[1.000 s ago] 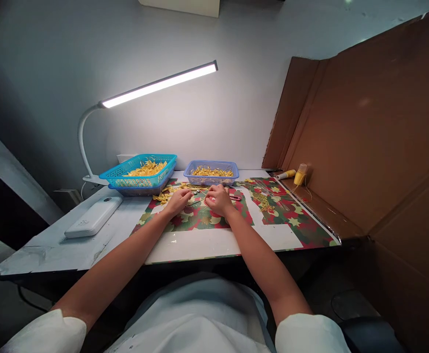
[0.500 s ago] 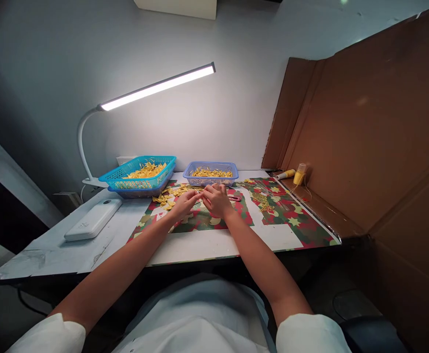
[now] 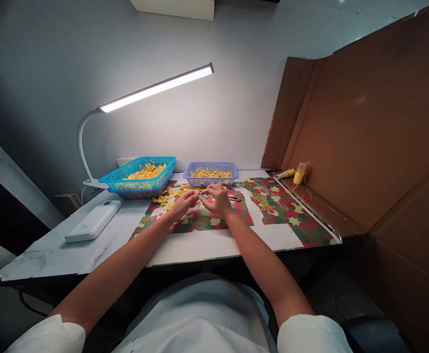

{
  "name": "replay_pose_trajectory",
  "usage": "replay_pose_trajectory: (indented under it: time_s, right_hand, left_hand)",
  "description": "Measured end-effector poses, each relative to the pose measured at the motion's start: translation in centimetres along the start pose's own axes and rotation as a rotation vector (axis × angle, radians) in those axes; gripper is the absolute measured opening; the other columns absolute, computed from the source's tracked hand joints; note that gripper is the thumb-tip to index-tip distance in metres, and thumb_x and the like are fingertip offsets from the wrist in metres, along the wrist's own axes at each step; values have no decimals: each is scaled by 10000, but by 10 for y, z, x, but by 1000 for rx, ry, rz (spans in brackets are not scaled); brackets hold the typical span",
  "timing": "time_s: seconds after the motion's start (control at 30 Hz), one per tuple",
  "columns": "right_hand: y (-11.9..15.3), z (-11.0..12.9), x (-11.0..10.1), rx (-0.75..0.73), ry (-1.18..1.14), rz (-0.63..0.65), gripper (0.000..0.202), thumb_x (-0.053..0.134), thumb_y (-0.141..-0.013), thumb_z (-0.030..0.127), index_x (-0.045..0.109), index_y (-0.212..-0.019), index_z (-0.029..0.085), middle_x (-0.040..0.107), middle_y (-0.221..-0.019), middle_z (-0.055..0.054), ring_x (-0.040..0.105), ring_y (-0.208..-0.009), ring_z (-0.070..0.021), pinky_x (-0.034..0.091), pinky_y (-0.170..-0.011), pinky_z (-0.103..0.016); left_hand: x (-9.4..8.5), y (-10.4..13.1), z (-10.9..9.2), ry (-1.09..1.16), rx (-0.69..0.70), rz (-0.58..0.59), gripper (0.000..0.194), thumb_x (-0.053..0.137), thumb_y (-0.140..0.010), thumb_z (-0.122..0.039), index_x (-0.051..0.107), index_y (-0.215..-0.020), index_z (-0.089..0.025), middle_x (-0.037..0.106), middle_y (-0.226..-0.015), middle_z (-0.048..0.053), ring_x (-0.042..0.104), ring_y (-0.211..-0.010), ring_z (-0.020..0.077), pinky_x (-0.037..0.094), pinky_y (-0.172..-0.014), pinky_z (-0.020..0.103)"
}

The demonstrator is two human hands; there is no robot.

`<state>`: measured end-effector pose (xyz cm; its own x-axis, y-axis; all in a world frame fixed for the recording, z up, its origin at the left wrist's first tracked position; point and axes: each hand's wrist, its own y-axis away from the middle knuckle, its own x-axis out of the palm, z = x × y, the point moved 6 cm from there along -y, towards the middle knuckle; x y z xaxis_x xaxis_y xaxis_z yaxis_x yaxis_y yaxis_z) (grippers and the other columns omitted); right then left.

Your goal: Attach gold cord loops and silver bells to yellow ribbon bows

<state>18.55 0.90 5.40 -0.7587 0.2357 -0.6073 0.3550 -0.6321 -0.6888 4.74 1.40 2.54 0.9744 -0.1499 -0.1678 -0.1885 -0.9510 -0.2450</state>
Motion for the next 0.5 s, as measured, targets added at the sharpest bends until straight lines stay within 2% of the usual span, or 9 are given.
replay_pose_trajectory:
  time_s: [0.3,0.5]
  right_hand:
    - [-2,-3,3,28,-16,-1,123,593,-826,228,656,-721,218,655,-868,-43,529,-913,-219,327,-850,-363]
    - [-4,-5,1,46,-46,-18,122,559,-841,213,621,-737,208,636,-881,-50,523,-914,-222,345,-832,-356]
  left_hand:
    - [-1,-2,-4,-174,121,2,325,541,-793,-482,446,-686,-191,375,-601,-51,318,-553,101,271,-502,222]
    - [4,-5,-11,-196,169,-34,309,553,-795,-461,452,-689,-188,388,-613,-52,330,-561,100,278,-534,230]
